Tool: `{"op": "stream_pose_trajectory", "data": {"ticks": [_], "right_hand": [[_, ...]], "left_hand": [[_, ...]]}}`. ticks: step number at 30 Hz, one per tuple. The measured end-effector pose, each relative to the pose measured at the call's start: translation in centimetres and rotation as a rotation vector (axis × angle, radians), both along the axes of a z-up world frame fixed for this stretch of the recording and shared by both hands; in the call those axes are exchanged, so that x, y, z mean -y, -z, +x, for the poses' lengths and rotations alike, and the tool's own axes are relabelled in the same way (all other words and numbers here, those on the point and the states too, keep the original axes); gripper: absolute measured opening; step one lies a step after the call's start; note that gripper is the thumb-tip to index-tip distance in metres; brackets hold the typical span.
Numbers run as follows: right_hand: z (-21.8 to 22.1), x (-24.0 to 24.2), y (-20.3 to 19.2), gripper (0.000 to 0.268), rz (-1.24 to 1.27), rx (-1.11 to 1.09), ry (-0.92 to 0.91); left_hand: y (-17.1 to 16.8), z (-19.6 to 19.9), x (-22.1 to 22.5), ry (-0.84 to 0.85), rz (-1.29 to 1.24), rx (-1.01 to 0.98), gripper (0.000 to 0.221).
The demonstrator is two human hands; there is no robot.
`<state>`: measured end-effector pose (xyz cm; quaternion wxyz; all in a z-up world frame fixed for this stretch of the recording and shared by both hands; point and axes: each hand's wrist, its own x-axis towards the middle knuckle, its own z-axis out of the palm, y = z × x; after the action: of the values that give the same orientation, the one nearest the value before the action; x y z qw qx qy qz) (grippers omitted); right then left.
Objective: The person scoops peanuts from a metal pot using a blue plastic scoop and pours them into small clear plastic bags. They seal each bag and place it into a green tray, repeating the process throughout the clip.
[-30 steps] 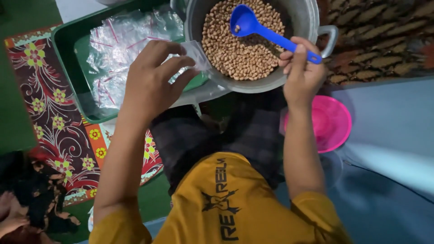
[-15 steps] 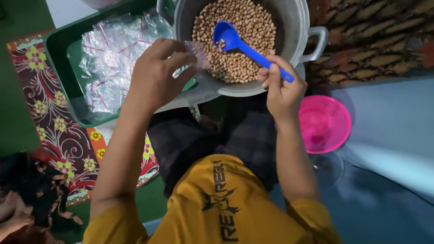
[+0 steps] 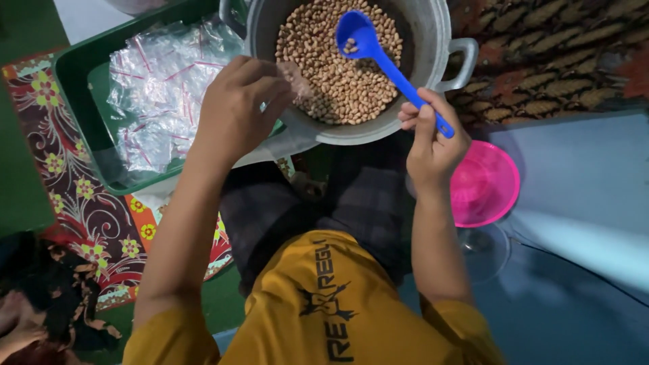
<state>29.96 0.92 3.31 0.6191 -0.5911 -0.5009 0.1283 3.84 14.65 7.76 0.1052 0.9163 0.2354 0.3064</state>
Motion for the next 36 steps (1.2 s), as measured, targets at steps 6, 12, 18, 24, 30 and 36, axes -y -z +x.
{"op": "stream_pose_trajectory", "data": {"ticks": [6,12,18,24,30,36], "right_hand": [[0.0,0.3,-0.4,0.034,0.006,-0.039,0.061],[0.1,0.6,-0.7,0.031,0.036,0.031,0.1],[0.1,1.4,-0.5,0.034,0.049,-0.065,0.103],[-1.2,2.4,-2.8,0.039,0.11,-0.055,0.071],[-1.9,2.9,-3.6,0.028,0.116,0.104,-0.01],[-2.0,3.3,-3.2,0.029,0.139,0.139,-0.034]], "left_hand": [[1.2,1.9,-1.3,0.022,0.079,-0.019,0.01],[1.8,2.9,-1.7,0.013,0.095,-0.046,0.008],[3.0,3.5,-2.2,-0.007,0.043,-0.01,0.013],[1.4,4.7,-1.9,-0.06,-0.255,0.044,0.055],[1.3,5.1,-1.7,-0.056,-0.283,0.085,0.054],[2.0,5.2,-1.2,-0.061,-0.223,0.097,0.059]]}}
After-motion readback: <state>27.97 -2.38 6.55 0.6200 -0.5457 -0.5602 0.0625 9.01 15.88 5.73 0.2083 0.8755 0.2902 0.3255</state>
